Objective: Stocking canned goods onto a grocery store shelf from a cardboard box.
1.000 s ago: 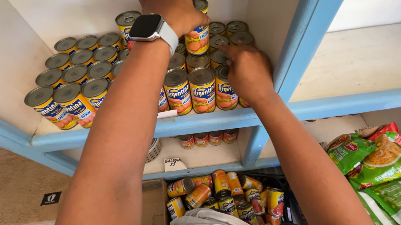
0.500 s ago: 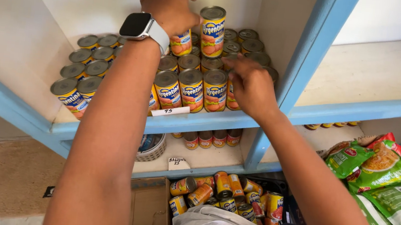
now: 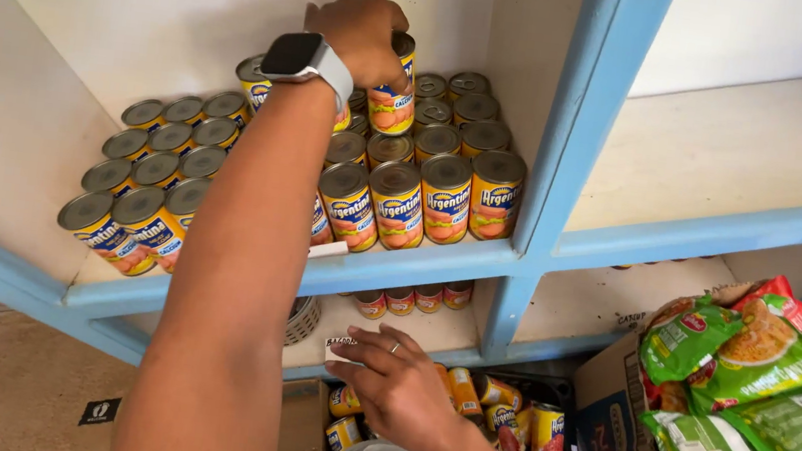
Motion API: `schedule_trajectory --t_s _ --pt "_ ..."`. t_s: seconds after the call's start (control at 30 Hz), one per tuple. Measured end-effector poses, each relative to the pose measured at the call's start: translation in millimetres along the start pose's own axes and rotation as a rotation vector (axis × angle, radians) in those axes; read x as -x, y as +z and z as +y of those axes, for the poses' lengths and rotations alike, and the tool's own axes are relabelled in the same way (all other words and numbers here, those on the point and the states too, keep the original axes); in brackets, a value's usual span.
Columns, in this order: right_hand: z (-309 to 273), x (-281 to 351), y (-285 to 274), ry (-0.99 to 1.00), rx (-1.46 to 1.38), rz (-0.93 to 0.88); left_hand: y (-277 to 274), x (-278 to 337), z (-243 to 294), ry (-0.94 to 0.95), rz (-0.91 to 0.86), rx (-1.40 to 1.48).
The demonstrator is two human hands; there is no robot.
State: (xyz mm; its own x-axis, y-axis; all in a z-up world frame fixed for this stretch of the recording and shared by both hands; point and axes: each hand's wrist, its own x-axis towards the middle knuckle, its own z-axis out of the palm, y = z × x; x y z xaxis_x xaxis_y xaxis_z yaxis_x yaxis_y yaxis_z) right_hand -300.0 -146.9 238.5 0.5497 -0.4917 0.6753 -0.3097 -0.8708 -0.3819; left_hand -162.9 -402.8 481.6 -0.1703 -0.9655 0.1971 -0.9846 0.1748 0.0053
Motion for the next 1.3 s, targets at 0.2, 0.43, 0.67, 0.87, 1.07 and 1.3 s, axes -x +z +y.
schedule_trajectory --t_s 0.2,0.43,0.67,0.87,1.07,1.3 --pt "11 -7 2 0.051 -0.116 0.063 39 -47 11 0.105 0.407 0.241" --pt "37 -8 3 0.1 -0.092 0.089 80 -94 42 0.093 0.526 0.328" --pt "50 -7 1 0.206 -0.131 0.234 92 -108 57 0.065 0.428 0.41" --pt "43 -22 -23 0.166 -0.133 0.391 93 -108 63 0.089 0.389 0.37" --pt "35 -97 -100 0.064 0.284 0.448 84 -95 57 0.093 0.358 0.378" --pt "118 -149 -103 0.297 0.757 -0.04 91 -108 53 0.162 0.393 0.345"
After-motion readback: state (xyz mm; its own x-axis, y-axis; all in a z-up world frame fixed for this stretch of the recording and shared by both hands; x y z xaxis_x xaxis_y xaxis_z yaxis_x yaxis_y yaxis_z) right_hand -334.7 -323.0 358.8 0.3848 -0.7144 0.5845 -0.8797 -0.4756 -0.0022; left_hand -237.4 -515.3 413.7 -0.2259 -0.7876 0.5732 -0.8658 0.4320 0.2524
